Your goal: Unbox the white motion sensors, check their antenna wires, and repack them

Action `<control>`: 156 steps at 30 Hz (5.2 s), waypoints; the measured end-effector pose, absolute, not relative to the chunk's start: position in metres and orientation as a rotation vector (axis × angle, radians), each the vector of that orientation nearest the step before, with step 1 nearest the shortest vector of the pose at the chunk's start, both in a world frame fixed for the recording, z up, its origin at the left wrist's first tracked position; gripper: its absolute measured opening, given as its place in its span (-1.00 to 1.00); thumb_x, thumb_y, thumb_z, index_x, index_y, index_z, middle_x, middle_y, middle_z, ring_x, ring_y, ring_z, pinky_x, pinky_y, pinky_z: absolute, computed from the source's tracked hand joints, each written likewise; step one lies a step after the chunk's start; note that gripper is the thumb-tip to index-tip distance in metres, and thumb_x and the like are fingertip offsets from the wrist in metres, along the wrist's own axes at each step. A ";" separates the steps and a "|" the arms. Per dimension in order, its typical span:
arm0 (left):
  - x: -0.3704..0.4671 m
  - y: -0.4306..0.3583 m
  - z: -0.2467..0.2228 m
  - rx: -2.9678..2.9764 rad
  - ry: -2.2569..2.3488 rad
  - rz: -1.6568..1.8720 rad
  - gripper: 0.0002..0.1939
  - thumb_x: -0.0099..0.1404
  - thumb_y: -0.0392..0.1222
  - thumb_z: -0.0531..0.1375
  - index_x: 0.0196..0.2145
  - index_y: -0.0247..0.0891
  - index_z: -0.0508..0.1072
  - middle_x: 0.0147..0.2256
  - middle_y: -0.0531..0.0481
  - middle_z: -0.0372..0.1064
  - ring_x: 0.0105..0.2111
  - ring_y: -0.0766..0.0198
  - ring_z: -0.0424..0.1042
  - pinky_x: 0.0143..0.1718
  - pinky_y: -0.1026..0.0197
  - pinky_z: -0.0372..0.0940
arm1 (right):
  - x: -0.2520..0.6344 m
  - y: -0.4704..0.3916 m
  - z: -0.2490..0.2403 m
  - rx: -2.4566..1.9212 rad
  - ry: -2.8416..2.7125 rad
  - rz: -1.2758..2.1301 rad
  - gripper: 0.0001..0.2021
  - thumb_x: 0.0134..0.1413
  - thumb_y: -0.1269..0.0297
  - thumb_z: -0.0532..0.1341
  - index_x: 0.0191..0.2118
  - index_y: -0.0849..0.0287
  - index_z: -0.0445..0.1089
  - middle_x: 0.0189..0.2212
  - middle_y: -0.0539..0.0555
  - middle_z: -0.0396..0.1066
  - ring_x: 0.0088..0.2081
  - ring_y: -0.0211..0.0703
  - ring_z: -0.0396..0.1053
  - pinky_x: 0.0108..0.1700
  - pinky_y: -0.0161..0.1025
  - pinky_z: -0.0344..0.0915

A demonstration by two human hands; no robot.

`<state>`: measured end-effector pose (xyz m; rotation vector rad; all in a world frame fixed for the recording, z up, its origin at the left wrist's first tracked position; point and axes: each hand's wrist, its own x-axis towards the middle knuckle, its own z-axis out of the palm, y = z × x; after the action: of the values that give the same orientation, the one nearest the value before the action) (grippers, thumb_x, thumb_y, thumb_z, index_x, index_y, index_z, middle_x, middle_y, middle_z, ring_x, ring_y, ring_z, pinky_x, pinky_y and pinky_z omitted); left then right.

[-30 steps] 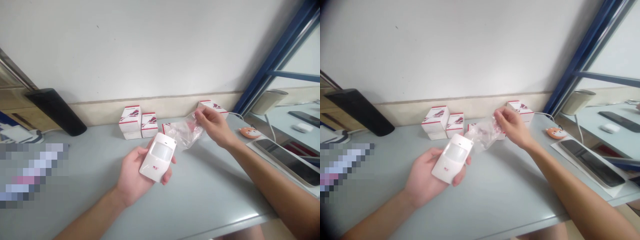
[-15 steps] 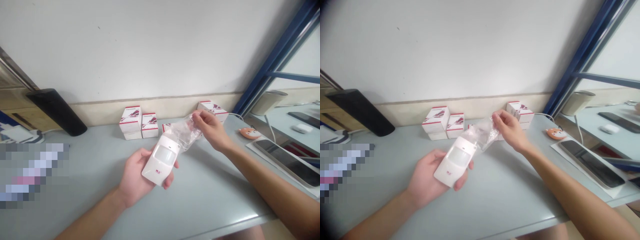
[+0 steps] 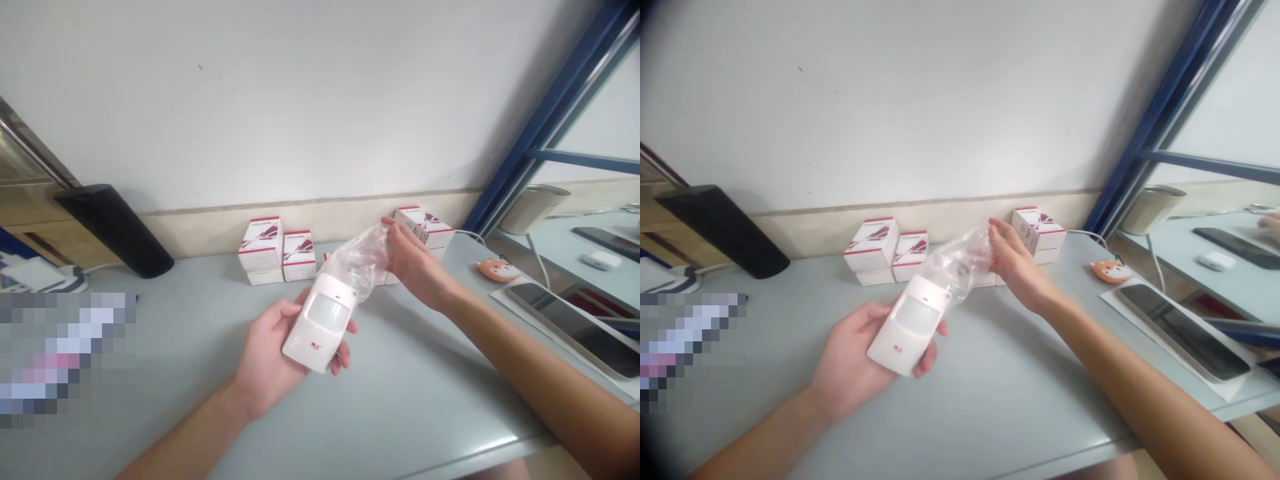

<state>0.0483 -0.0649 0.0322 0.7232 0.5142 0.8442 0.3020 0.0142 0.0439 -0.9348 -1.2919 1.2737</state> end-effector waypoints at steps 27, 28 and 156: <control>0.053 -0.067 0.035 0.693 0.701 1.028 -0.71 0.38 -0.15 0.11 -0.05 -0.35 0.48 -0.29 -0.22 0.55 -0.34 -0.07 0.57 -0.22 0.01 0.36 | 0.263 -0.027 0.031 -0.765 -1.493 1.747 -0.48 0.18 -0.13 0.41 0.11 0.10 0.49 -0.31 0.05 0.61 -0.05 0.03 0.55 0.26 0.10 0.30; 0.053 -0.066 0.034 0.700 0.712 1.027 -0.70 0.38 -0.15 0.12 -0.03 -0.34 0.48 -0.24 -0.22 0.56 -0.30 -0.08 0.58 -0.19 0.00 0.37 | 0.263 -0.027 0.031 -0.749 -1.506 1.731 -0.49 0.21 -0.12 0.39 0.13 0.09 0.46 -0.35 0.02 0.58 -0.14 -0.01 0.55 0.22 0.08 0.33; 0.030 -0.041 0.010 1.957 1.292 1.255 -0.34 0.34 -0.15 0.37 0.33 0.12 0.30 0.44 -0.09 -0.09 0.44 -0.09 0.10 0.40 -0.09 0.17 | 0.264 -0.010 0.023 -0.873 -1.221 1.429 -0.72 -0.02 0.10 0.49 -0.31 0.13 0.46 -0.37 0.00 0.42 -0.40 -0.21 0.33 -0.31 -0.18 0.32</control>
<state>0.0302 -0.0410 0.0100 1.9567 1.2922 1.2552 0.2644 -0.0102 0.0227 -0.8728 -1.2207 1.4291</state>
